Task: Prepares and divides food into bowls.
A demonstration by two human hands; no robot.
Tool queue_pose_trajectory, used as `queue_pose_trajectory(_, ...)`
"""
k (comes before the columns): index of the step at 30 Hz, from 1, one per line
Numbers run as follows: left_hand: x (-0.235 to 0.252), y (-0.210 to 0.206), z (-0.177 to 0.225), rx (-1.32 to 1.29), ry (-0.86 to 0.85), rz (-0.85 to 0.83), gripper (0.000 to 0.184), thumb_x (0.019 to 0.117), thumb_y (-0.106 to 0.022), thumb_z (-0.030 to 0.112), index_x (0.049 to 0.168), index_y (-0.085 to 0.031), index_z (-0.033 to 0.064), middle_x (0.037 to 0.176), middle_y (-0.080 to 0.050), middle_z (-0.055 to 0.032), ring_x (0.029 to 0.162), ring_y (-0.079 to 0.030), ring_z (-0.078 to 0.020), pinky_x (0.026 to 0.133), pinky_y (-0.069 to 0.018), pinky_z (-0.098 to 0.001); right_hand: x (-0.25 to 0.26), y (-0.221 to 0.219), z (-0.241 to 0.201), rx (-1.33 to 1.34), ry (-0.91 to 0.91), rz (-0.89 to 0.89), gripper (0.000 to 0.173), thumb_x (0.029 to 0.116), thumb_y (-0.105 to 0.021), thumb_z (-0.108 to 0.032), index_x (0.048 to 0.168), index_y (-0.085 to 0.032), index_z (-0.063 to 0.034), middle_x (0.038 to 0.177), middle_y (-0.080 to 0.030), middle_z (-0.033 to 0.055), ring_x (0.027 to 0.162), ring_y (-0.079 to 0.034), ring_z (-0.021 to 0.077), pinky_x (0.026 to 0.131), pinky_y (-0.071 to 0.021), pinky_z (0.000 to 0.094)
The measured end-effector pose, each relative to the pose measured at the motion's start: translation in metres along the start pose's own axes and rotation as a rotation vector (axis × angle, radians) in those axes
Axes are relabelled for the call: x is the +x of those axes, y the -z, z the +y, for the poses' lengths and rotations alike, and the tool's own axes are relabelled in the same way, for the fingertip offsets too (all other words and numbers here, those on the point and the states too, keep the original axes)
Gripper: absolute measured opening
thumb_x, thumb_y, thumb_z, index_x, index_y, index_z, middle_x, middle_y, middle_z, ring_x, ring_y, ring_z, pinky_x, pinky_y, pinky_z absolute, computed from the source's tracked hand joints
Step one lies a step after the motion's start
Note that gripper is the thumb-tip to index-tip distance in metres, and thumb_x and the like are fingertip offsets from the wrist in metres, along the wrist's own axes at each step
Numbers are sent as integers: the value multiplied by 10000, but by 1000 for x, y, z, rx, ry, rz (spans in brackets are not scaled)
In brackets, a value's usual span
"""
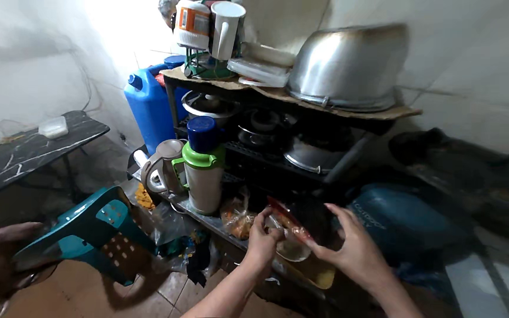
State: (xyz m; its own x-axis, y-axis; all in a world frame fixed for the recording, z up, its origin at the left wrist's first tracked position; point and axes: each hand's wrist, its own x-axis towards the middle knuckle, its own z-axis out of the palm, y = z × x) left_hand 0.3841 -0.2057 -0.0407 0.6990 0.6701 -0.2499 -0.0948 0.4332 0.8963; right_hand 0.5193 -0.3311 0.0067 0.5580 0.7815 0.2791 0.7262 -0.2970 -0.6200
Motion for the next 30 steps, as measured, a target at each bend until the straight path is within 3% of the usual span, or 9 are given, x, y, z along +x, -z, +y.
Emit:
queue_pose_trajectory(4, 0, -1, -3, 7, -7, 2, 589, 949, -588, -42, 1501, -389, -2, 1514, -417, -197, 1031, -644, -168, 868, -559, -310, 6, 14, 4, 43, -28, -24, 1001, 636, -845, -486, 1434, -509, 16, 1392, -535, 250, 1214, -566, 409, 880, -527, 581)
queue_pose_trajectory(8, -1, 1, -2, -2, 4, 16, 605, 946, -597, -43, 1508, -377, 0, 1510, -418, -192, 1031, -642, -159, 869, -556, -300, 1, 20, -2, 1, 28, 122, 1024, 642, -767, -579, 1420, -512, 36, 1357, -553, 265, 1198, -574, 404, 892, -529, 567)
queue_pose_trajectory(11, -4, 0, -3, -2, 7, 9, 613, 943, -599, -46, 1510, -371, 1, 1502, -427, -189, 1016, -646, -157, 864, -558, -304, -7, 7, -4, -10, -30, -9, 982, 647, -907, -361, 1426, -494, 69, 1391, -513, 323, 1225, -553, 479, 948, -510, 602)
queue_pose_trajectory(15, -1, -1, -4, -18, -17, 8, 626, 922, -611, -48, 1502, -382, 3, 1468, -464, -189, 991, -652, -164, 854, -561, -318, -4, 3, -2, -15, 22, 18, 987, 626, -885, -381, 1406, -501, 87, 1378, -519, 332, 1217, -563, 459, 959, -516, 551)
queue_pose_trajectory(21, -2, -1, -3, -27, -15, 23, 633, 918, -610, -70, 1501, -372, -7, 1451, -468, -202, 925, -650, -152, 816, -559, -307, -7, 22, -21, 33, 31, 14, 976, 663, -903, -304, 1417, -462, 131, 1388, -483, 377, 1230, -543, 487, 962, -510, 554)
queue_pose_trajectory(27, -3, 5, -5, 26, -30, -1, 636, 926, -613, -48, 1512, -369, 4, 1482, -454, -194, 1032, -643, -174, 871, -557, -327, -4, 0, 6, 102, -73, -4, 1021, 645, -863, -457, 1433, -485, 71, 1387, -522, 307, 1247, -546, 438, 1014, -479, 563)
queue_pose_trajectory(30, -5, 11, -6, 77, -15, -33, 630, 933, -606, -44, 1514, -363, -7, 1505, -437, -200, 1122, -619, -190, 922, -541, -333, 2, 5, 18, 168, -124, -25, 980, 687, -822, -470, 1447, -479, 45, 1403, -529, 277, 1283, -537, 399, 1039, -473, 538)
